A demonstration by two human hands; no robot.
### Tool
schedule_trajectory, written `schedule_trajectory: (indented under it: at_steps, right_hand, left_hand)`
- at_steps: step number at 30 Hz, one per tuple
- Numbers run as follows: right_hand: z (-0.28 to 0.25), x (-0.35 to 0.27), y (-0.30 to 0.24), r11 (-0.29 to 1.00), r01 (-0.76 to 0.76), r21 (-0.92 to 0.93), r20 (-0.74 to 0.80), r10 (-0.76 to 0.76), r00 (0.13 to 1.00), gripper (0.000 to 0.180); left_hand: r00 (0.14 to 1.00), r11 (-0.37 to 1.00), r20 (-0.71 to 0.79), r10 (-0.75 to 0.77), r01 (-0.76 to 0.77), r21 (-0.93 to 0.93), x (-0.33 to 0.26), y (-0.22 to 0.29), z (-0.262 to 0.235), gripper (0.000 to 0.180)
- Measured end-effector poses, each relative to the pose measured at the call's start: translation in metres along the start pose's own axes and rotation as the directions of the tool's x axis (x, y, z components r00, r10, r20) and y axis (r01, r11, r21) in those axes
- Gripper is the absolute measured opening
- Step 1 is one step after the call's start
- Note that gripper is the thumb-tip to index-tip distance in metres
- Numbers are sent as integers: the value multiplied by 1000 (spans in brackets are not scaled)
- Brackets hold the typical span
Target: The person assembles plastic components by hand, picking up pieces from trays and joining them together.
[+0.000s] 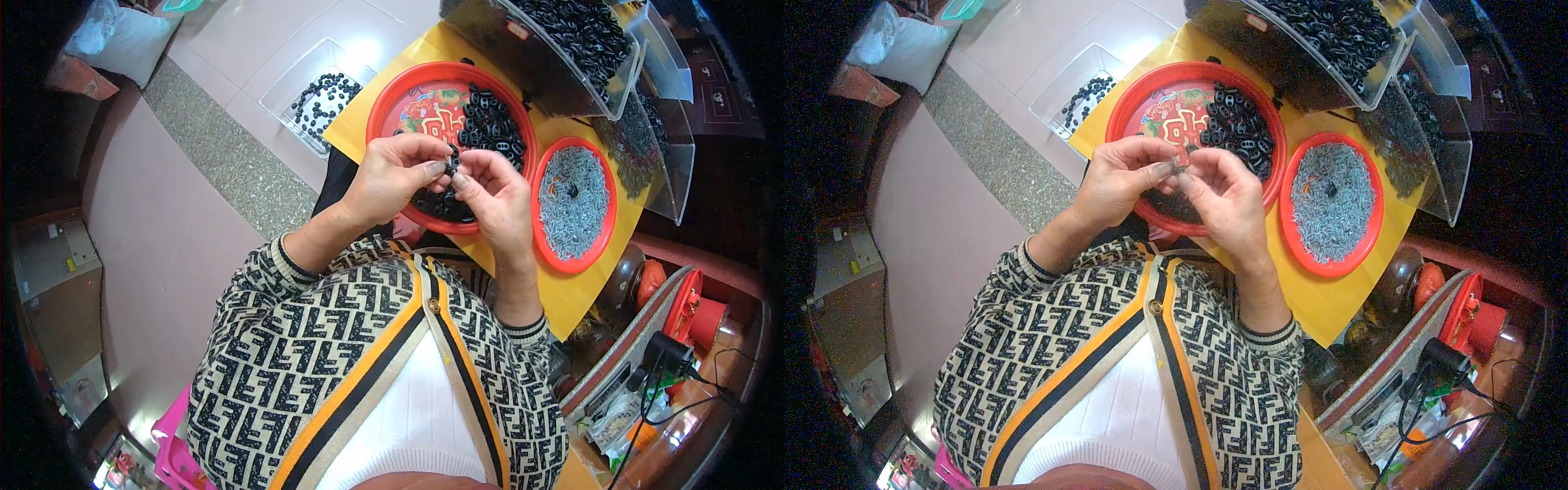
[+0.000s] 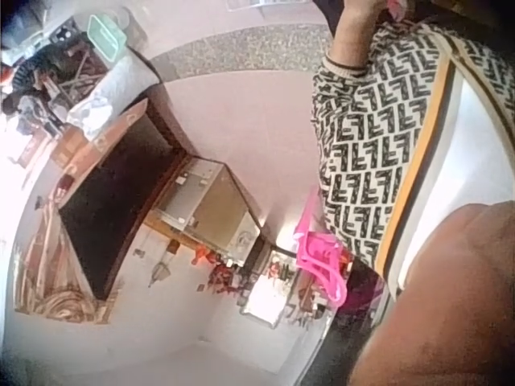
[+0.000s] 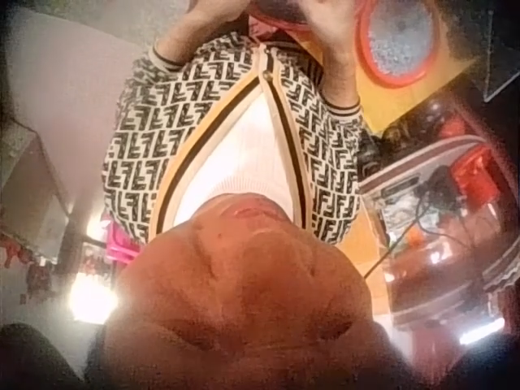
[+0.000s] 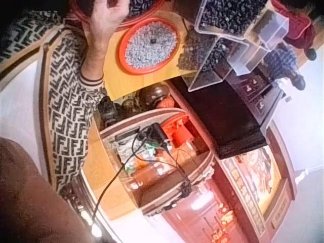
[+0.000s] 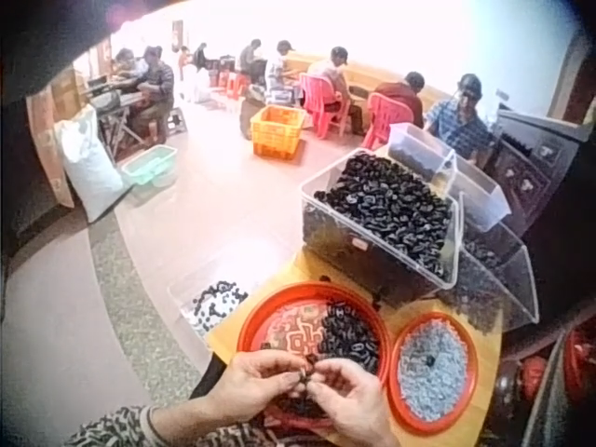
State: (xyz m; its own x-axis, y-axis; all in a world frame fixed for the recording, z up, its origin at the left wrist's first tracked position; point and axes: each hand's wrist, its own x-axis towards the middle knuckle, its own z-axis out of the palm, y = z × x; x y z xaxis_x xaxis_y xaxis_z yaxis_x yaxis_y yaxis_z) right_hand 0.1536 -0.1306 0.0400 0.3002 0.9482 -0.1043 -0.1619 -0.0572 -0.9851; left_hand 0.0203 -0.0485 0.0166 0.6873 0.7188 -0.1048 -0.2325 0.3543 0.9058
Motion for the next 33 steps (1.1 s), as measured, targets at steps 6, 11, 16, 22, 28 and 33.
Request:
schedule_trajectory:
  at_steps: [6, 11, 16, 22, 28, 33]
  right_hand:
    - [13, -4, 19, 981, 97, 170, -123, -77, 989, 11]
    - [4, -5, 11, 983, 64, 173, -94, -48, 994, 9]
    - [0, -7, 5, 993, -17, 115, -37, 21, 999, 8]
    - [-8, -4, 10, 998, -57, 4, -43, 57, 997, 7]
    - [-8, -1, 10, 985, -52, 166, -118, 72, 990, 6]
    - [-3, 0, 7, 998, -2, 64, -140, 11, 990, 8]
  left_hand:
    - [996, 998, -84, 44, -48, -47, -2, -5, 9, 14]
    - [998, 989, -31, 57, -52, 138, -3, 1, 10, 14]
    - [999, 989, 25, -33, 29, 146, 4, 0, 10, 14]
    - [987, 985, 57, -149, 154, -83, 16, -7, 3, 10]
    - [971, 892, 90, -220, 238, -384, 16, 1, 6, 11]
    - [988, 941, -7, -156, 146, -306, 13, 0, 10, 13]
